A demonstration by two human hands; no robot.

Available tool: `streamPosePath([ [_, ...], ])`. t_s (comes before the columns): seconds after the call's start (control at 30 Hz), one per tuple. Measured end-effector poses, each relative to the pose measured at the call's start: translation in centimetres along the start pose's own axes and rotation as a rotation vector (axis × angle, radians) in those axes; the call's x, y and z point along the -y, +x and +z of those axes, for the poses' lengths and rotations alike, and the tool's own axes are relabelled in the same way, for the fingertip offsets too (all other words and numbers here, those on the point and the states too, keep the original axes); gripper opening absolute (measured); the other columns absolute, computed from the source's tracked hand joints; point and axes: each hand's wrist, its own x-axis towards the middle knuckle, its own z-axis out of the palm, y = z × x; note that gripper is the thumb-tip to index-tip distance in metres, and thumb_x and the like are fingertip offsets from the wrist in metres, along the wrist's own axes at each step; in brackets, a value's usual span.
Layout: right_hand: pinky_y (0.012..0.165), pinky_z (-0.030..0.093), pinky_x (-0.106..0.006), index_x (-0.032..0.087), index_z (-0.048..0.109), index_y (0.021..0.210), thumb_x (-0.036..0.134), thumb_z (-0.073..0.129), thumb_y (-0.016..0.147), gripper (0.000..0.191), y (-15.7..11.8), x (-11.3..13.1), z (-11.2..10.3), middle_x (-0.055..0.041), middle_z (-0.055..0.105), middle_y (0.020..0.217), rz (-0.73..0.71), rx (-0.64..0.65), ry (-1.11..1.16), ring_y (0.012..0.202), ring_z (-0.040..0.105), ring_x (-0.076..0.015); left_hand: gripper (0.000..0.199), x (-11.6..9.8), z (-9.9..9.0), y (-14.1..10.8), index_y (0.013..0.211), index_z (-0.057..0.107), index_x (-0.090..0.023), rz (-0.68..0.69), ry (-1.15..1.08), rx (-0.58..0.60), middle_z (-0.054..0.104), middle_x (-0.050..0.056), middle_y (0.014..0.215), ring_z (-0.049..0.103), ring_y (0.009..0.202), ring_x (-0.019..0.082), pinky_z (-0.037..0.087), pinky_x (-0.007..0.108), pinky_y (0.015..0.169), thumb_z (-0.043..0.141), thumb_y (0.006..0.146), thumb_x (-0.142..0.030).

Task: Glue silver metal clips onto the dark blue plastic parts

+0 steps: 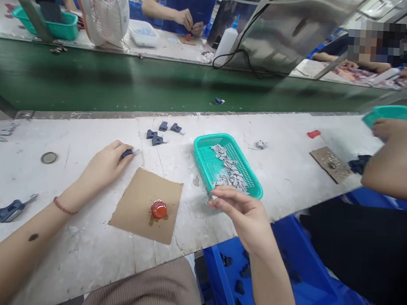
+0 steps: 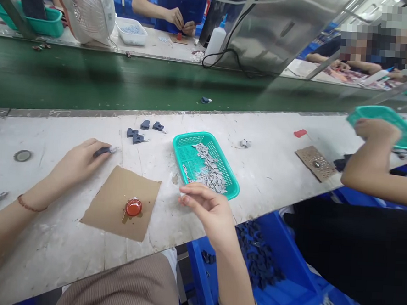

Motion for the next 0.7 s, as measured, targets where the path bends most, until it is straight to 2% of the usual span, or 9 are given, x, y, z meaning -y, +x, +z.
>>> streamPosePath([
  [0.1, 0.066, 0.06, -0.032, 0.024, 0.078, 0.09, 0.028, 0.074, 0.078, 0.014, -1.6, -0.4, 1.7, -0.0059, 0.073, 0.093, 0.031, 0.088, -0.097, 0.073, 0.069, -0.0175, 0.037, -1.0, -0.7, -1.3, 0.104, 0.069, -0.017, -0.252, -0.4, 0.007, 0.068, 0.006, 0.075, 0.061, 0.071, 0.023, 0.048, 0.034, 0.067, 0.054, 0.086, -0.046],
  [0.17, 0.071, 0.058, -0.033, 0.023, 0.077, 0.091, 0.026, 0.07, 0.08, 0.013, -2.3, -1.2, 2.8, -0.006, 0.074, 0.091, 0.04, 0.098, -0.218, 0.08, 0.07, -0.0198, 0.034, -1.6, -1.2, -2.5, 0.096, 0.07, -0.017, -0.437, -0.745, 0.055, 0.065, 0.004, 0.067, 0.055, 0.059, 0.017, 0.044, 0.028, 0.054, 0.06, 0.083, -0.047],
  [0.23, 0.075, 0.057, -0.034, 0.023, 0.077, 0.088, 0.023, 0.066, 0.083, 0.012, -2.7, -2.2, 3.8, -0.0059, 0.074, 0.091, 0.015, 0.084, -0.328, 0.086, 0.07, -0.0212, 0.03, -2.0, -1.4, -3.9, 0.094, 0.072, -0.017, -0.573, -1.04, 0.111, 0.071, 0.007, 0.082, 0.054, 0.058, 0.013, 0.041, 0.023, 0.049, 0.063, 0.084, -0.044],
  [0.3, 0.077, 0.056, -0.035, 0.022, 0.076, 0.088, 0.021, 0.062, 0.086, 0.015, -2.9, -3.3, 4.4, -0.0057, 0.073, 0.09, -0.024, 0.083, -0.404, 0.087, 0.069, -0.0212, 0.028, -2.4, -1.6, -5.4, 0.1, 0.073, -0.017, -0.672, -1.206, 0.155, 0.073, 0.01, 0.103, 0.058, 0.064, 0.012, 0.043, 0.021, 0.049, 0.064, 0.085, -0.039],
  [0.37, 0.077, 0.055, -0.033, 0.022, 0.075, 0.089, 0.02, 0.058, 0.089, 0.018, -3.1, -4.0, 4.6, -0.0063, 0.072, 0.092, -0.068, 0.079, -0.462, 0.088, 0.068, -0.021, 0.03, -2.9, -1.6, -6.9, 0.105, 0.073, -0.017, -0.733, -1.266, 0.189, 0.072, 0.012, 0.112, 0.062, 0.069, 0.013, 0.047, 0.021, 0.052, 0.066, 0.085, -0.038],
  [0.43, 0.075, 0.055, -0.032, 0.022, 0.075, 0.091, 0.021, 0.055, 0.091, 0.02, -3.3, -4.4, 4.7, -0.0073, 0.07, 0.094, -0.118, 0.064, -0.516, 0.089, 0.068, -0.0211, 0.031, -3.4, -1.3, -8.3, 0.106, 0.073, -0.018, -0.757, -1.267, 0.188, 0.072, 0.011, 0.114, 0.065, 0.074, 0.014, 0.05, 0.02, 0.057, 0.069, 0.083, -0.038],
  [0.57, 0.08, 0.055, -0.035, 0.023, 0.073, 0.096, 0.023, 0.053, 0.094, 0.021, -3.7, -4.6, 4.6, -0.008, 0.067, 0.095, -0.209, 0.014, -0.625, 0.09, 0.066, -0.0223, 0.028, -4.6, -0.5, -10.4, 0.1, 0.073, -0.02, -0.74, -1.226, 0.085, 0.071, 0.007, 0.114, 0.067, 0.08, 0.015, 0.054, 0.021, 0.063, 0.076, 0.078, -0.037],
  [0.7, 0.082, 0.055, -0.035, 0.023, 0.071, 0.103, 0.025, 0.051, 0.095, 0.022, -4.0, -4.6, 4.5, -0.0079, 0.067, 0.098, -0.203, 0.014, -0.667, 0.091, 0.066, -0.0219, 0.026, -5.4, 0.5, -11.6, 0.097, 0.073, -0.02, -0.723, -1.232, 0.005, 0.071, 0.006, 0.103, 0.068, 0.076, 0.017, 0.055, 0.025, 0.063, 0.075, 0.078, -0.038],
])
